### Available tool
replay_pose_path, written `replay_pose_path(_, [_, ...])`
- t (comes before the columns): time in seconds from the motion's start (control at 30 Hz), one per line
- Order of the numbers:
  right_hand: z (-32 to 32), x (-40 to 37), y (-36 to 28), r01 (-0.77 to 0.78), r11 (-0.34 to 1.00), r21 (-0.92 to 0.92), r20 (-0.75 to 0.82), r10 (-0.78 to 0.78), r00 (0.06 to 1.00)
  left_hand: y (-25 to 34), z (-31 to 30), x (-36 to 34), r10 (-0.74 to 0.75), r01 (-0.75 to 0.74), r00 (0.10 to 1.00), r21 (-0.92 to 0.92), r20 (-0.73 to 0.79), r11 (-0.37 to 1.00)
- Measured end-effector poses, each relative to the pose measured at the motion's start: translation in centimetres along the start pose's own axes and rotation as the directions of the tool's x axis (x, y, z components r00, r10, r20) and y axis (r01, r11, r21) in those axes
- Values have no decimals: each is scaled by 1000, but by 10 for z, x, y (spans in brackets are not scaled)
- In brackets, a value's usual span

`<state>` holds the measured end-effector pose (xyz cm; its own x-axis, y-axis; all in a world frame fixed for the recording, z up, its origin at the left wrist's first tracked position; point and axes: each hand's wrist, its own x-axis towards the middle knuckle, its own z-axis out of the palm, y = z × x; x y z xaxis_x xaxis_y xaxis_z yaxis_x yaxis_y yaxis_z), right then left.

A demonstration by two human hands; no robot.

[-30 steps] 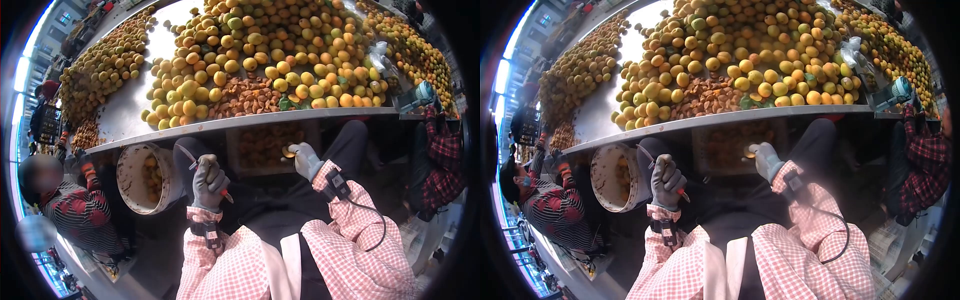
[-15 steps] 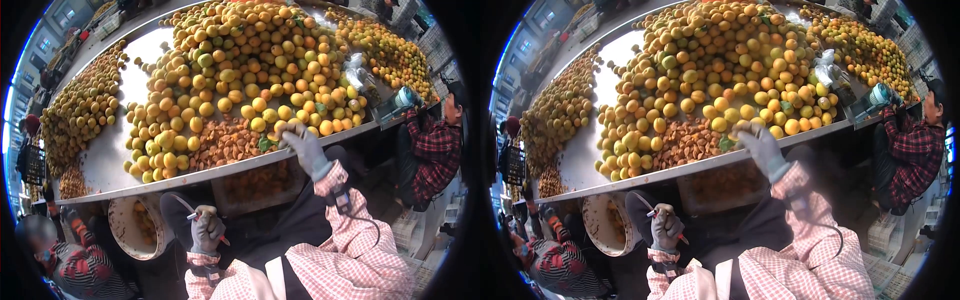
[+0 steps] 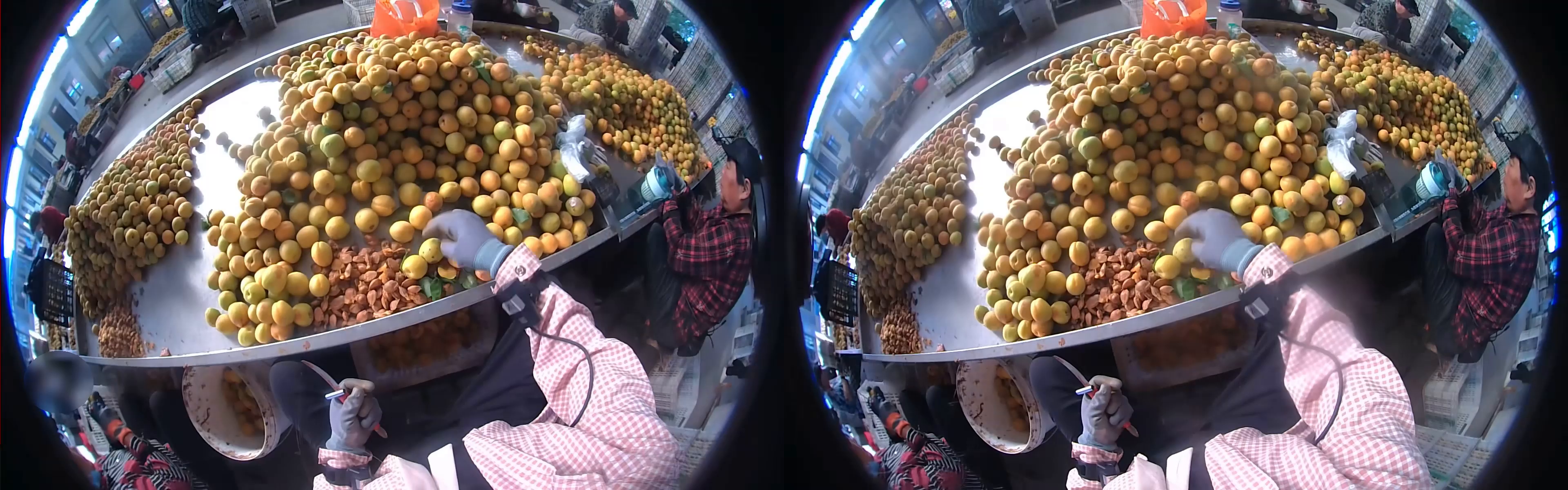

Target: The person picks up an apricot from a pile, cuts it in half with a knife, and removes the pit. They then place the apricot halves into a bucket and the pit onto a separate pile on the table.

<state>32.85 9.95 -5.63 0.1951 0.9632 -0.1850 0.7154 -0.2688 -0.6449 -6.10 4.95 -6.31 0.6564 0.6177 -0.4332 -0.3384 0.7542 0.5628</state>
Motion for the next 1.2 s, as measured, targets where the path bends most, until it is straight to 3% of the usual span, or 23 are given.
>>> replay_pose_path(0.07, [0,10,-5,77,993,-93,-332,-104,937,-1,0,3,-28,28,1000,7,3,1000])
replay_pose_path(0.1, [3,15,-10,80,993,-92,-335,-106,936,-1,-1,4,-25,25,1000,11,4,1000])
replay_pose_path(0.17, [8,26,-20,-136,933,-333,-242,54,969,-1,0,5,-37,37,999,32,-12,999])
replay_pose_path(0.23, [0,30,-27,-141,921,-363,-170,84,982,-1,1,5,-24,25,999,42,-22,999])
replay_pose_path(0.3, [1,22,-26,-52,981,-187,-208,12,978,-2,1,4,-10,15,999,114,-42,993])
replay_pose_path(0.33, [2,14,-25,-48,981,-190,-209,7,978,-3,2,3,-6,10,999,112,-40,994])
replay_pose_path(0.37, [4,1,-26,14,962,272,-120,20,993,-3,5,4,8,3,997,158,-73,987])
replay_pose_path(0.4, [7,-17,-27,26,733,679,-33,-5,999,-3,9,3,19,3,994,205,-105,979])
replay_pose_path(0.43, [10,-35,-30,-9,344,939,32,-62,998,-3,13,4,14,8,994,204,-105,979])
replay_pose_path(0.5, [18,-74,-42,-67,-20,998,63,-161,985,0,21,9,28,35,984,344,-177,938])
replay_pose_path(0.57, [24,-110,-59,-166,-101,981,150,-156,976,5,33,14,62,58,973,495,-222,867])
replay_pose_path(0.63, [47,-136,-56,-269,13,963,269,-116,956,5,42,22,99,32,972,536,-214,843])
replay_pose_path(0.7, [60,-164,-74,-282,71,957,286,-63,956,-13,31,36,385,-250,922,810,32,531])
replay_pose_path(0.73, [67,-175,-82,-279,111,954,284,-30,958,-11,45,35,544,-405,778,913,315,50])
replay_pose_path(0.83, [96,-197,-97,-272,158,949,272,22,962,-17,73,23,432,-217,827,913,360,-345])
replay_pose_path(0.9, [114,-203,-104,-95,238,967,67,122,990,-28,80,16,308,-162,884,847,353,-506])
replay_pose_path(0.93, [116,-206,-106,-56,151,987,34,145,989,-31,82,13,297,-180,891,869,342,-461])
replay_pose_path(1.0, [123,-209,-97,-10,203,979,-15,121,993,-34,84,6,286,-199,897,887,336,-417])
replay_pose_path(1.07, [120,-216,-95,37,254,966,-65,100,993,-35,83,-1,174,-397,892,907,417,-143])
replay_pose_path(1.1, [109,-220,-98,-23,204,979,0,116,993,-34,83,-3,174,-398,891,906,420,-145])
replay_pose_path(1.13, [101,-222,-99,-82,152,985,63,127,990,-32,83,-5,48,-289,957,925,286,248])
replay_pose_path(1.17, [99,-225,-95,-80,151,985,60,128,990,-30,82,-7,-126,-87,972,807,196,585])
replay_pose_path(1.2, [98,-227,-88,-140,94,986,131,87,987,-28,80,-9,-317,170,934,572,167,802])
